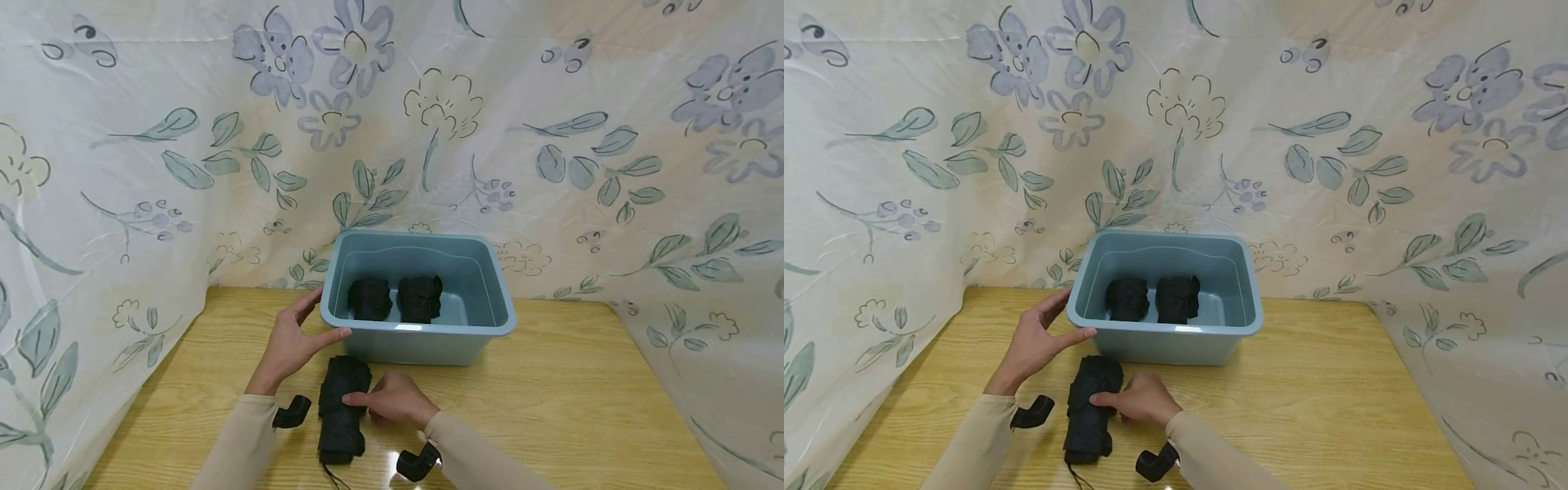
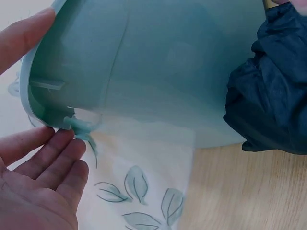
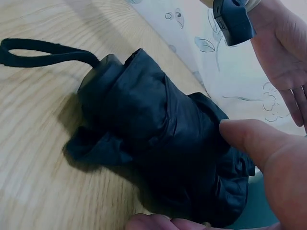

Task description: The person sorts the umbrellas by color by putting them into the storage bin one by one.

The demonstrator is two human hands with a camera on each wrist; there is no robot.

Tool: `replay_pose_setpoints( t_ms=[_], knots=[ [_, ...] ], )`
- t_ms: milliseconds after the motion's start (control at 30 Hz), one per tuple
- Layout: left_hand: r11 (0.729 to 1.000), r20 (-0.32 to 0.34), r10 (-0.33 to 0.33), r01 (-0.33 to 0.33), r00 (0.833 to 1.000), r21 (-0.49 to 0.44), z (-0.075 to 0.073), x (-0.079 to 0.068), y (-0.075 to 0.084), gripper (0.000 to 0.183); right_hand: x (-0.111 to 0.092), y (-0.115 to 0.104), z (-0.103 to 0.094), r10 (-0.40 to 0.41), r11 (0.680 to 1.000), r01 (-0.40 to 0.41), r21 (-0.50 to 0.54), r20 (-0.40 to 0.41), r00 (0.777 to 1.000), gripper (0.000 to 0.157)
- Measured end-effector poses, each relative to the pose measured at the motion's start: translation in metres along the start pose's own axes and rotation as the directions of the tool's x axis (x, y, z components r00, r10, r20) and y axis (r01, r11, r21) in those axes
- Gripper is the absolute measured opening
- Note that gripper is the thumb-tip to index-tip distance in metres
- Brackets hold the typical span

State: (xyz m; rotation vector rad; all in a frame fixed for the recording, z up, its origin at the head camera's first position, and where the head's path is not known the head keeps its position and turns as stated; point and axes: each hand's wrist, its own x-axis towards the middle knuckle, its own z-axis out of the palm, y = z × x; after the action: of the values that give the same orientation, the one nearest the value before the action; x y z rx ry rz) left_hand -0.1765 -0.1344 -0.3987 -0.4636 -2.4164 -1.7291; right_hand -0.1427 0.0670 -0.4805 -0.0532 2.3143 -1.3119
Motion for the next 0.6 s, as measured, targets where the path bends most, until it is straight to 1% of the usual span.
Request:
replay_pose_setpoints(
  t_ms=[300, 433, 600],
  knots=[
    [1.0, -0.003, -0.009, 0.009, 1.0, 0.007, 0.0, -0.001, 0.001, 0.075, 0.005, -0.009, 0.01, 0.005, 1.0, -0.005, -0.012, -0.005, 1.0, 0.055],
    [1.0, 0.0, -0.012, 0.012, 1.0, 0.008, 0.0, -0.001, 0.001, 0.075, 0.007, -0.011, 0.013, 0.001, 1.0, -0.002, -0.017, -0.023, 1.0, 0.051],
    [1.0, 0.001, -0.011, 0.011, 1.0, 0.006, 0.0, 0.0, 0.002, 0.075, 0.011, -0.01, 0.017, -0.002, 1.0, 0.001, -0.024, -0.054, 0.999, 0.048]
  ],
)
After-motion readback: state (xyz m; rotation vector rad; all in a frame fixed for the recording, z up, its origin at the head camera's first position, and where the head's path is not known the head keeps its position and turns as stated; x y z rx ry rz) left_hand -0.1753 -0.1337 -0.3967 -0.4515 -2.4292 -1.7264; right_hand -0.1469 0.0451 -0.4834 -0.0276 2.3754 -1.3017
